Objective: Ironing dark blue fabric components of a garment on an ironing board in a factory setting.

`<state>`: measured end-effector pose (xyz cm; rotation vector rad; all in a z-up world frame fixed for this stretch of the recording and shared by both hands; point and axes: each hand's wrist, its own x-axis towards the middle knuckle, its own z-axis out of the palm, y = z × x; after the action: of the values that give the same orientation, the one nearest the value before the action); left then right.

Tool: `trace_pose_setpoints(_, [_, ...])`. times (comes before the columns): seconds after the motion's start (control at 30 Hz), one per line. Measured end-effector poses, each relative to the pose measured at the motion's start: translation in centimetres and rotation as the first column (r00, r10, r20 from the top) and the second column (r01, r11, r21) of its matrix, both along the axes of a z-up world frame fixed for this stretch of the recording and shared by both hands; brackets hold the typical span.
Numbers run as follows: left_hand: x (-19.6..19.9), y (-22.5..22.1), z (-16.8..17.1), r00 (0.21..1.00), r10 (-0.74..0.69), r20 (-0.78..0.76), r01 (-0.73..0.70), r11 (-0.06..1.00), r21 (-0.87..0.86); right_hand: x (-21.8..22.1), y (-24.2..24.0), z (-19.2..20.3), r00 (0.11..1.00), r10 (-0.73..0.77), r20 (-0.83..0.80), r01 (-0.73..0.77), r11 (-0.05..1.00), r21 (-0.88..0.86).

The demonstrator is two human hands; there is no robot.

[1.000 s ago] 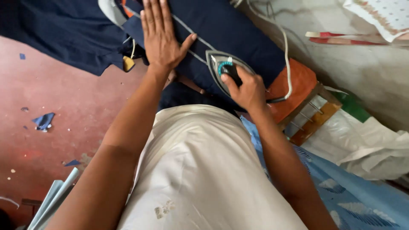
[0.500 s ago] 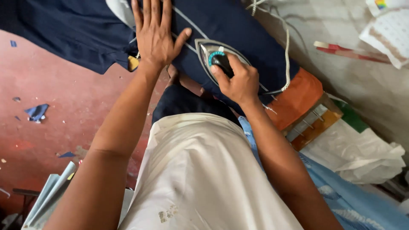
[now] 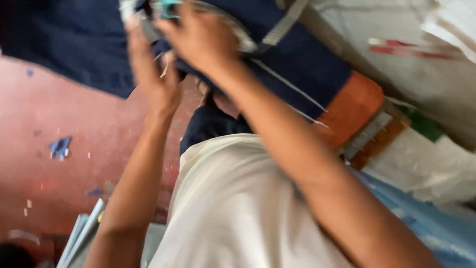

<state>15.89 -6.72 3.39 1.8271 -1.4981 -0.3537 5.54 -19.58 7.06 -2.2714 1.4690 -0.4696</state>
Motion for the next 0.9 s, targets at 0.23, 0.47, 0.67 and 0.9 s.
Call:
trace_pose_setpoints(0.23, [-3.1, -0.9, 5.2, 0.938, 0.096, -0.332, -0.146, 0.981, -0.129, -0.1, 0.4, -0.3, 0.997, 0.028, -0.073, -0.012, 0.976, 0.219])
trace_pose_setpoints(0.47, [-4.9, -3.6, -1.6, 0.936, -0.277, -0.217, 0.313, 0.937, 0.154, -14.0, 4.1, 1.4, 0.982, 0.087, -0.167, -0.034, 0.953, 0.300])
trace_pose_setpoints(0.67, [-4.9, -3.1, -3.2, 0.826, -0.432, 0.363, 0.354, 0.898, 0.262, -25.8, 8.5, 3.4, 0.968, 0.029, -0.249, 0.062, 0.934, 0.351])
trace_pose_setpoints(0.9, [-3.5, -4.0, -3.0, 0.843, -0.344, 0.413, 0.232, 0.926, 0.298, -33.0, 12.2, 3.1, 0.975, -0.046, -0.219, 0.123, 0.928, 0.352])
